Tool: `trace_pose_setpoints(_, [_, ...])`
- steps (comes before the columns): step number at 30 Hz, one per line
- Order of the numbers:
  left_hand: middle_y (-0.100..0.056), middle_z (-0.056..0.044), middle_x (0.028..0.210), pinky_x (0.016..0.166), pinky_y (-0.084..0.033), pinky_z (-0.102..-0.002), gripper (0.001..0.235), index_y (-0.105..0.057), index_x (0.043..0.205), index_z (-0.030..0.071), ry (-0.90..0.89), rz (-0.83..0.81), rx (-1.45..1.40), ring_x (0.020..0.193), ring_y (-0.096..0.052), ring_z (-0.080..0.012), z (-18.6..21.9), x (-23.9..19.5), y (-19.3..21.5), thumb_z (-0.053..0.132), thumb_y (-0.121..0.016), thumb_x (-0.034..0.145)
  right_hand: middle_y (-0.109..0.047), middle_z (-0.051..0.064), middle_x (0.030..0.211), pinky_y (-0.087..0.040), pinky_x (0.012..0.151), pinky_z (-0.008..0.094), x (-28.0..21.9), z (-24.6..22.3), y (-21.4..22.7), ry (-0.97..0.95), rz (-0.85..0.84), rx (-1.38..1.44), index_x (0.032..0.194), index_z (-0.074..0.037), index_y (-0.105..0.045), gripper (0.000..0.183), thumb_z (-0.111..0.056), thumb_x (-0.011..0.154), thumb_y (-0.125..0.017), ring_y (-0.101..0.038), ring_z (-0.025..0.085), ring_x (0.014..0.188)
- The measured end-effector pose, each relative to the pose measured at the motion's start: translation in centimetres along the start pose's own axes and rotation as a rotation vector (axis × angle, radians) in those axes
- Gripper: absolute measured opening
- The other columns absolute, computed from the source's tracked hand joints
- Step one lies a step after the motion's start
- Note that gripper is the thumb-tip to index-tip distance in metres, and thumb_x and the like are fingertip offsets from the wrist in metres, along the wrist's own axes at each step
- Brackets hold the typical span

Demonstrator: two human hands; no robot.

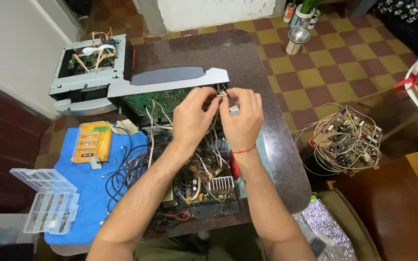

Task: The person works on the internal wiring of an open electronic device, connecting and adjusting ribbon cables and wires within the chassis. They handle the cables by hand, routing them and securing connections to circuit boards inside the device.

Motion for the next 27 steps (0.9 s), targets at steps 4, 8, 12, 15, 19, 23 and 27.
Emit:
trace_pose_setpoints(4, [-0.073, -0.006, 0.090, 0.068, -0.063, -0.041, 0.014, -0.070, 0.109, 0.016, -0.010, 0.000, 0.032, 0.084, -0.076, -0.0284, -0.2, -0.2, -0.1, 0.019, -0.073, 0.095, -0.061, 0.001, 0.079, -0.051, 0.068, 0.033, 0.4, -0.3, 0.0, 0.024, -0.030, -0.049, 0.090, -0.011, -0.068, 0.020, 0.002, 0.077, -0.078, -0.059, 0.021, 0.070])
trace_pose_setpoints(8, [-0.071, -0.003, 0.090, 0.069, -0.063, -0.038, 0.013, -0.070, 0.110, 0.017, 0.016, -0.023, -0.033, 0.085, -0.076, -0.0259, -0.3, -0.3, 0.0, 0.020, -0.072, 0.097, -0.063, 0.002, 0.081, -0.051, 0.068, 0.034, 0.4, 0.1, 0.1, -0.022, -0.052, 0.013, 0.088, -0.010, -0.070, 0.016, 0.001, 0.081, -0.079, -0.060, 0.023, 0.073])
trace_pose_setpoints(12, [-0.071, -0.003, 0.092, 0.071, -0.063, -0.036, 0.013, -0.069, 0.110, 0.016, 0.032, -0.022, -0.065, 0.088, -0.076, -0.0251, -0.5, -0.4, -0.3, 0.020, -0.072, 0.098, -0.063, 0.000, 0.079, -0.050, 0.068, 0.031, -0.1, 1.3, -0.3, -0.097, -0.019, 0.093, 0.086, -0.012, -0.073, 0.016, -0.001, 0.078, -0.082, -0.057, 0.020, 0.070])
trace_pose_setpoints(15, [-0.071, -0.004, 0.092, 0.071, -0.063, -0.037, 0.013, -0.069, 0.111, 0.016, 0.052, -0.037, -0.086, 0.088, -0.076, -0.0254, -0.7, -0.4, -0.5, 0.020, -0.071, 0.099, -0.064, 0.002, 0.080, -0.050, 0.067, 0.031, -0.3, 1.8, -0.5, -0.148, -0.009, 0.166, 0.085, -0.012, -0.075, 0.015, -0.001, 0.078, -0.083, -0.058, 0.020, 0.070])
trace_pose_setpoints(19, [-0.070, -0.006, 0.090, 0.070, -0.063, -0.039, 0.016, -0.069, 0.112, 0.016, 0.033, -0.015, -0.079, 0.088, -0.075, -0.0289, -1.0, -0.5, -0.7, 0.019, -0.073, 0.097, -0.065, 0.003, 0.080, -0.050, 0.067, 0.032, 0.1, 1.5, -0.3, -0.168, -0.021, 0.197, 0.085, -0.011, -0.076, 0.015, -0.001, 0.078, -0.084, -0.058, 0.021, 0.069])
trace_pose_setpoints(23, [-0.071, -0.007, 0.091, 0.070, -0.063, -0.037, 0.016, -0.070, 0.112, 0.014, 0.043, -0.005, -0.108, 0.087, -0.076, -0.0280, -1.0, -0.6, -0.8, 0.017, -0.073, 0.097, -0.067, 0.001, 0.080, -0.051, 0.068, 0.030, 0.5, 1.4, 0.0, -0.194, -0.060, 0.161, 0.087, -0.013, -0.078, 0.016, -0.002, 0.077, -0.085, -0.060, 0.018, 0.071])
trace_pose_setpoints(27, [-0.072, -0.008, 0.092, 0.070, -0.064, -0.036, 0.017, -0.070, 0.113, 0.014, 0.061, 0.003, -0.137, 0.088, -0.076, -0.0277, -1.0, -0.5, -0.8, 0.016, -0.074, 0.096, -0.068, 0.000, 0.082, -0.052, 0.069, 0.029, 0.8, 1.4, 0.2, -0.194, -0.099, 0.129, 0.089, -0.013, -0.079, 0.017, -0.003, 0.077, -0.086, -0.061, 0.019, 0.074])
Point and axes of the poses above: each hand's wrist, its own x-axis towards the middle knuckle, its own y-axis out of the back of the hand, z = x × y, the point moved 5 cm from there along x, towards the middle knuckle
